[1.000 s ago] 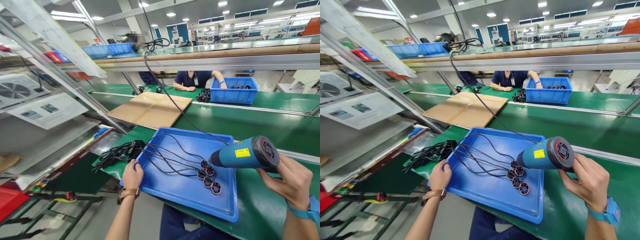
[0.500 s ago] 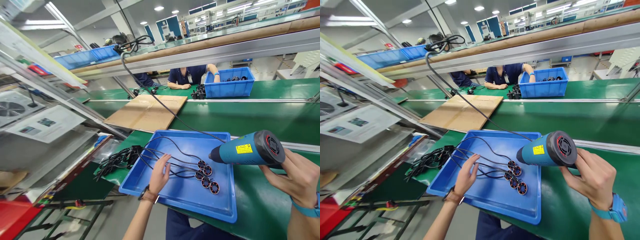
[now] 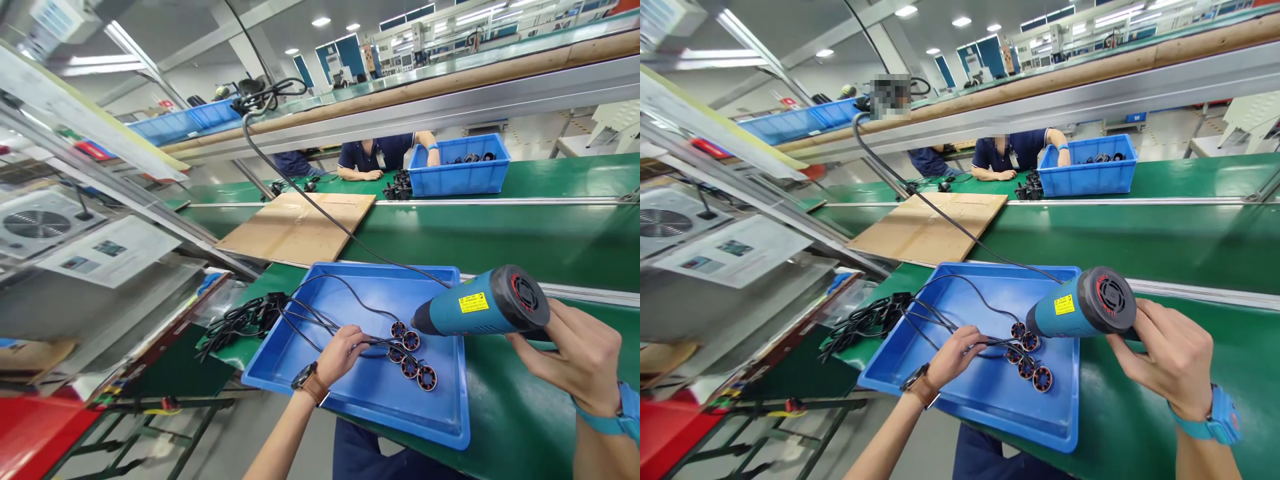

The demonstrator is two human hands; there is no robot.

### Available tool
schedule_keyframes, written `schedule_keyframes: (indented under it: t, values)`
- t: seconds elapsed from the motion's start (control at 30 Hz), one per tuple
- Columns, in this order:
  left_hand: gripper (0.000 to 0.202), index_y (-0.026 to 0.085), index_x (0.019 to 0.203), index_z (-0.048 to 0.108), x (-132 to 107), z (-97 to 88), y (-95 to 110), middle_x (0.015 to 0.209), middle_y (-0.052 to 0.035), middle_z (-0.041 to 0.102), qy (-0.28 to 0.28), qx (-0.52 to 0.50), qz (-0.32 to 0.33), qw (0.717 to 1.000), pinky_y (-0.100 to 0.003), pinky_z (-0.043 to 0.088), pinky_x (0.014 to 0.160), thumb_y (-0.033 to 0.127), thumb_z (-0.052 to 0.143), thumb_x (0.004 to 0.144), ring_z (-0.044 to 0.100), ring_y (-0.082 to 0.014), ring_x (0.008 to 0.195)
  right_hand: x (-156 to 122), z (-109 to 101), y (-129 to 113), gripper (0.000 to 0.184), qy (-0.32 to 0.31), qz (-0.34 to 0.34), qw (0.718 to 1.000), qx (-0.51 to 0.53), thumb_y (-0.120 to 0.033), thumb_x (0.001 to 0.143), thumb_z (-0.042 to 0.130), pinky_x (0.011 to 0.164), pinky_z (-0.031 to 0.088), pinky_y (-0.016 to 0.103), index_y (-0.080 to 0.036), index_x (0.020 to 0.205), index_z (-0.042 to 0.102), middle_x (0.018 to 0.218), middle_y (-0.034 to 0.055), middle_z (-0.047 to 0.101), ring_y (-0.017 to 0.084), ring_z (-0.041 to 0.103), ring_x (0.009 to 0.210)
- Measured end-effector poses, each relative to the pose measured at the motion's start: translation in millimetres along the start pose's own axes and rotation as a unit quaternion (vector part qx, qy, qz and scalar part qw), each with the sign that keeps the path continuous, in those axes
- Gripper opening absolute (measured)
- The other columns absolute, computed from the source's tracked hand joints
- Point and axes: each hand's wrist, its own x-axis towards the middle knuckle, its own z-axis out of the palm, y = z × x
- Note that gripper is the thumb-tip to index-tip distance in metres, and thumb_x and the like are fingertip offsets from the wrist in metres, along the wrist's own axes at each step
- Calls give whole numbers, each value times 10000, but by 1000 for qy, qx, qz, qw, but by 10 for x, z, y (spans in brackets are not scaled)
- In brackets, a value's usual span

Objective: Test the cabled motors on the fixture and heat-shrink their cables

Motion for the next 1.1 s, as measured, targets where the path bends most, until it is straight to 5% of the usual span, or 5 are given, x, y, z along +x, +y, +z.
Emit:
schedule_keyframes:
  t: [0.2, 0.43, 0.6, 0.83, 1.1]
  values:
    - [336, 278, 1222, 749, -104, -10, 76, 960, -90, 742, 12, 47, -23, 999, -444, 596, 950, 336, 458, 1065, 720, -239, 948, -57, 124, -59, 111, -16, -2, 1000, -5, -271, 880, 754, 685, 477, 286, -192, 957, 751, 915, 41, 790, 164, 684, 723]
    - [345, 242, 1204, 722, -653, 164, -150, 1191, -139, 755, 235, 47, -212, 948, -487, 593, 1046, 420, 491, 1020, 715, -292, 1152, -133, 134, -101, 147, -5, -12, 999, -38, -294, 866, 775, 661, 466, 272, -184, 958, 744, 883, 32, 782, 151, 666, 683]
    - [432, 170, 1200, 672, -982, 57, -569, 1205, -181, 728, 317, 51, -334, 886, -514, 521, 1127, 430, 384, 1011, 672, -321, 1196, -179, -56, -105, 216, -12, -36, 996, -80, -312, 851, 799, 632, 450, 265, -168, 994, 725, 845, 22, 765, 150, 659, 656]
    - [486, 82, 1226, 656, -1055, -218, -1221, 1274, -257, 682, 297, 60, -449, 840, -506, 471, 1172, 374, 381, 951, 606, -360, 1302, -172, -318, -274, 312, -26, -22, 992, -124, -330, 850, 806, 601, 448, 271, -180, 1109, 720, 855, 25, 764, 166, 683, 648]
    - [567, 45, 1431, 558, -1007, -289, -1292, 1388, -308, 642, 217, 42, -522, 824, -619, 503, 1085, 361, 376, 997, 609, -434, 1311, -94, -253, -496, 388, -29, -49, 989, -140, -342, 841, 809, 577, 456, 253, -169, 1176, 721, 846, 34, 757, 174, 689, 632]
